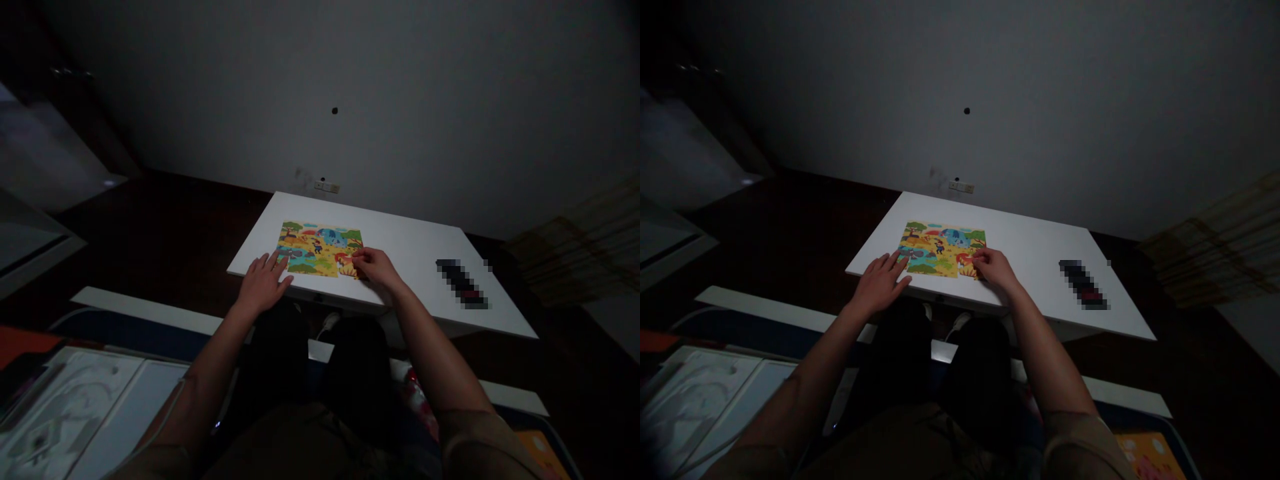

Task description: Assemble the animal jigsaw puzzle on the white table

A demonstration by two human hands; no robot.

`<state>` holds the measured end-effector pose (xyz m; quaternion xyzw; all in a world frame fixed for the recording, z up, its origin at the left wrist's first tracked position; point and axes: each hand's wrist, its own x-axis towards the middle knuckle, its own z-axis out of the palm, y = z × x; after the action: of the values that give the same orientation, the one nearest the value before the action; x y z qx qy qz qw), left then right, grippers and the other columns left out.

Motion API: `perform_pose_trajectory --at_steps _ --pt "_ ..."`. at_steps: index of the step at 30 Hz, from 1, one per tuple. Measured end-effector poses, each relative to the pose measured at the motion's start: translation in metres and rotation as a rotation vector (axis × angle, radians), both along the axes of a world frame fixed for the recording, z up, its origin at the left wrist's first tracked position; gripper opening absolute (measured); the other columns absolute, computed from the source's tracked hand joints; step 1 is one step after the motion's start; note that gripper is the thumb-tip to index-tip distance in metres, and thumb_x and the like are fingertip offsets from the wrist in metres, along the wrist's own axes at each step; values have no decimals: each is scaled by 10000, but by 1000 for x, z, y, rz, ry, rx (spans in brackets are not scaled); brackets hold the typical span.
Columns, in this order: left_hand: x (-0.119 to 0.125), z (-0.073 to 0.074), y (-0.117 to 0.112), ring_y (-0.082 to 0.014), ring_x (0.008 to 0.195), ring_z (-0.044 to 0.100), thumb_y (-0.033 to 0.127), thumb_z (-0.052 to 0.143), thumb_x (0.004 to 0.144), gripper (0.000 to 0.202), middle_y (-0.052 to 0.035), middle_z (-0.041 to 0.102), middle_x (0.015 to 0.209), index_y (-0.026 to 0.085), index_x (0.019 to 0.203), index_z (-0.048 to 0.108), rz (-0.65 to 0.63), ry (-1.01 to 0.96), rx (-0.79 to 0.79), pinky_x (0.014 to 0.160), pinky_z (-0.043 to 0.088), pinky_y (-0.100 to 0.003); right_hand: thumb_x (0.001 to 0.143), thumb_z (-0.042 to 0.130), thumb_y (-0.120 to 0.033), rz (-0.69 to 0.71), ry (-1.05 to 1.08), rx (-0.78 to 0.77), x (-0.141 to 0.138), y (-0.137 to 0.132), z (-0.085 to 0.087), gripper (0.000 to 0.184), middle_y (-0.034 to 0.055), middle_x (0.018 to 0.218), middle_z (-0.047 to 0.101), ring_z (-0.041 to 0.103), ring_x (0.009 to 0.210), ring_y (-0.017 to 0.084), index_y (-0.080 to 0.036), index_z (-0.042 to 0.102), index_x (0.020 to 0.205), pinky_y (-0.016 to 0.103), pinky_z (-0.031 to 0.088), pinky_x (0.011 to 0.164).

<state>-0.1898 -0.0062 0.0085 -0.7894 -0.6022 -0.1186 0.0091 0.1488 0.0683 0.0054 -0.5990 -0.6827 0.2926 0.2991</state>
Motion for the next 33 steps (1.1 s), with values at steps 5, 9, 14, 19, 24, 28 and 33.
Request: perform_pose_trajectory --at_steps 5,9,14,19,24,28,33 --pt "1 -1 0 -386 1489 324 508 394 1017 567 -71 357 1643 278 1530 469 -11 -31 -14 1212 237 -590 892 570 -313 3 -306 114 -8 -7 3 208 68 925 764 681 813 229 -233 728 1000 330 513 713" --pt "1 -1 0 -385 1492 317 509 377 1020 570 -67 359 1641 277 1533 463 -14 -40 -19 1213 235 -589 937 515 -306 -10 -428 200 -21 -17 6 254 102 929 750 665 833 255 -223 732 1041 359 505 751" --pt "5 0 -2 -372 1490 325 507 367 1027 573 -79 356 1641 256 1534 460 2 -42 -15 1225 219 -567 957 504 -273 -20 -508 359 -35 -32 6 325 144 1238 667 616 1094 299 -210 714 1197 423 494 945" --pt "5 1 -5 -366 1481 343 493 370 1033 562 -85 356 1641 252 1531 463 14 -28 5 1223 226 -559 975 499 -275 132 -546 386 -36 -48 3 355 82 1351 646 560 1243 309 -266 698 1269 459 483 996" --pt "3 -1 -6 -359 1500 315 511 386 1027 574 -72 351 1646 271 1546 441 21 -37 -8 1228 219 -566 990 490 -305 58 -540 376 -40 -58 -5 356 61 1352 655 572 1244 310 -307 696 1280 501 496 999" --pt "2 -2 -6 -364 1515 288 506 384 1030 578 -81 329 1655 266 1553 433 13 -49 -35 1225 230 -575 984 499 -311 16 -500 371 -43 -59 -9 348 86 1334 657 574 1245 315 -295 710 1261 512 499 1005" --pt "0 -2 -6 -344 1531 267 507 371 1034 585 -66 315 1663 259 1562 416 17 -39 -53 1242 225 -539 981 522 -319 6 -453 354 -38 -57 -16 335 82 1347 652 563 1263 315 -286 711 1256 507 486 1023"
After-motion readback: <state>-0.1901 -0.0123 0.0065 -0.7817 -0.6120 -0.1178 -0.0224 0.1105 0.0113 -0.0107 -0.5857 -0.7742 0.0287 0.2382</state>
